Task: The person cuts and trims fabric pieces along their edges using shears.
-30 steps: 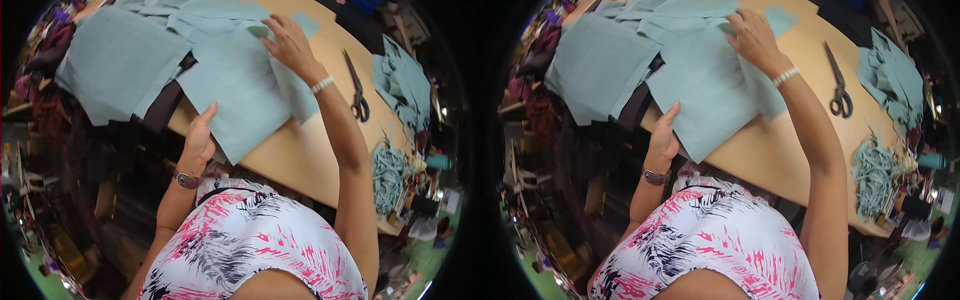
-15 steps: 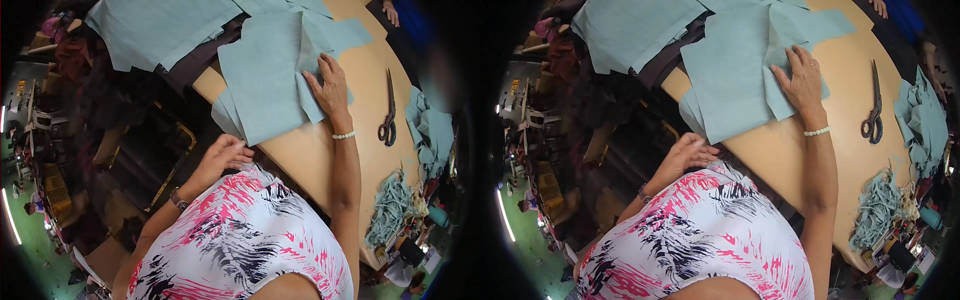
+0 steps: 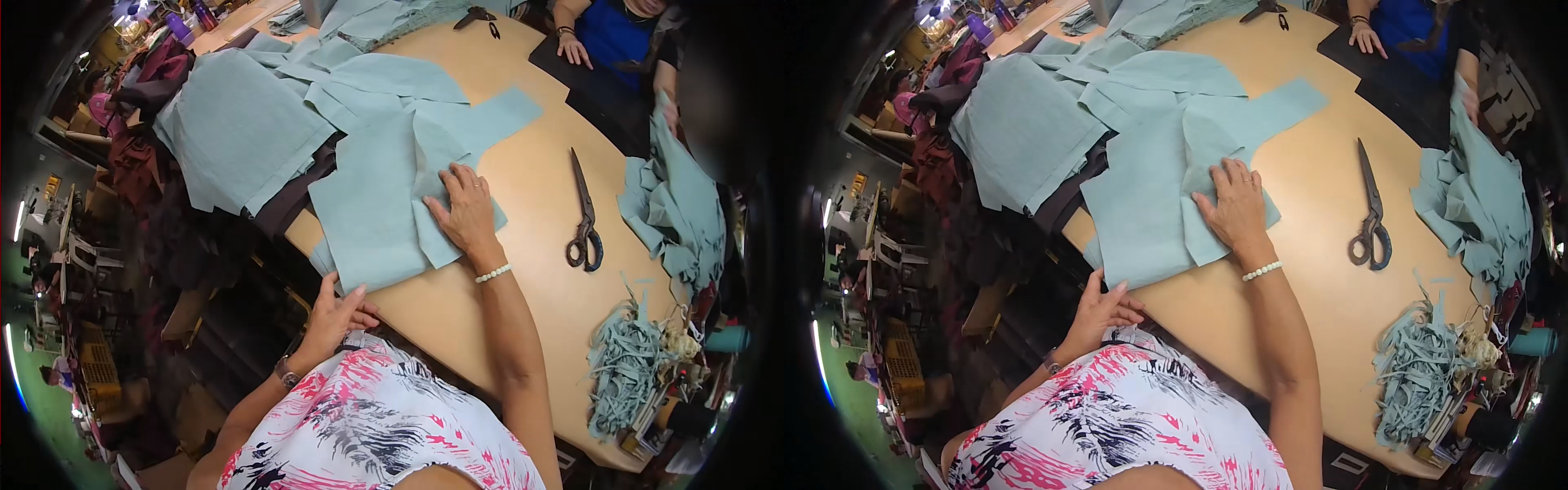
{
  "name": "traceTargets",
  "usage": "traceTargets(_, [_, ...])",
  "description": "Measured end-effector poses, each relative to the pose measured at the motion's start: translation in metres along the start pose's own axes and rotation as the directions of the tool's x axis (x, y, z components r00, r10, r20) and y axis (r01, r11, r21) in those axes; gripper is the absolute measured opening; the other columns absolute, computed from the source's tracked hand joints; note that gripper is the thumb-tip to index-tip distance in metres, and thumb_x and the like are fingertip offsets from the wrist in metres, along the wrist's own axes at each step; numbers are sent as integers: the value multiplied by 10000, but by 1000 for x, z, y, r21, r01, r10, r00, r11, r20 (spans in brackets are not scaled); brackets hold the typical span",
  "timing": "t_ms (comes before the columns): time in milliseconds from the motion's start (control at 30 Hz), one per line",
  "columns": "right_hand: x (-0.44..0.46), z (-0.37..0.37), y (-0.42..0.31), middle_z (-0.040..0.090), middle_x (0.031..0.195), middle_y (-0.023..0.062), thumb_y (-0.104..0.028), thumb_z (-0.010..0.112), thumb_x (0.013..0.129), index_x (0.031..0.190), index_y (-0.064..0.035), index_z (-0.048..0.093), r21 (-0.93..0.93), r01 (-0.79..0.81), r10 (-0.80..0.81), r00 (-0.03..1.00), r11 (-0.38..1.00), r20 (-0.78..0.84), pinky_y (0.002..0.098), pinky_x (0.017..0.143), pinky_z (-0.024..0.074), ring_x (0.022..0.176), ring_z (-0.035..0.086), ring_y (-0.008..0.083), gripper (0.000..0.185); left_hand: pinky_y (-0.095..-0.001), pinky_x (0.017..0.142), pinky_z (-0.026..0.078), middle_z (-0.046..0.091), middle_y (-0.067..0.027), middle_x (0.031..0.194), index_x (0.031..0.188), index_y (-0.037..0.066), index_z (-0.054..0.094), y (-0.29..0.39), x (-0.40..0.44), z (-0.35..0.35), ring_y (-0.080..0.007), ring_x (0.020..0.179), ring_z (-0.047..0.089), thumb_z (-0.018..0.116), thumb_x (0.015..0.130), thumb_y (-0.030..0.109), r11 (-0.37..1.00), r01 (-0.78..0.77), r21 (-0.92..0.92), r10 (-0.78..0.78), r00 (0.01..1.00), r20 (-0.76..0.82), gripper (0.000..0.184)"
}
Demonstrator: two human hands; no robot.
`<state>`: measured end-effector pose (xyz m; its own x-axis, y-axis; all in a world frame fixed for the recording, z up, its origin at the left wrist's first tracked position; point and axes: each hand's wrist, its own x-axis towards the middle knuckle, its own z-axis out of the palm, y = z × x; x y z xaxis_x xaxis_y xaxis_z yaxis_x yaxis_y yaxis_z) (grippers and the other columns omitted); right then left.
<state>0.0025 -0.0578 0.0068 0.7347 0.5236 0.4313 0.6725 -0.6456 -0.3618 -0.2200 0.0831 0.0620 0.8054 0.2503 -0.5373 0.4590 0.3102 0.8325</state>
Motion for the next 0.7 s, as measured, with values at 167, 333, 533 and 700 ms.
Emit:
traceTargets(167, [0,1,5,495,1148,118,-351,622,746,1062,-43,542,91,-28,32,998,995,-47,408,932,321,1099,429,268,449,-254,623,509,617,-120,944,1062,-19,525,-2,13,-3,-175,691,624,539,871,281,983,136,-127,-131,990,43,356])
traceTargets(333, [13,-12,25,561,993,87,-270,561,839,1023,-17,551,752,-159,495,834,639,-244,277,750,434,865,553,188,313,-335,634,435,603,-180,769,804,-74,584,111,68,32,-207,682,557,642,752,230,381,-489,785,681,723,119,313])
traceTargets(533, [9,-26,58,546,925,42,-277,483,901,1039,-3,524,926,-177,797,578,333,-176,232,612,437,738,531,104,310,-319,683,452,608,-130,791,949,-27,582,297,152,137,-189,735,596,616,703,158,228,-886,403,745,425,514,309])
traceTargets(700, [16,-32,44,517,959,53,-208,516,884,1123,20,455,891,-278,784,607,359,-127,227,608,437,728,510,101,336,-288,645,515,593,-82,846,1076,-6,515,406,165,117,-188,743,592,449,735,-78,297,-954,-31,871,257,419,355])
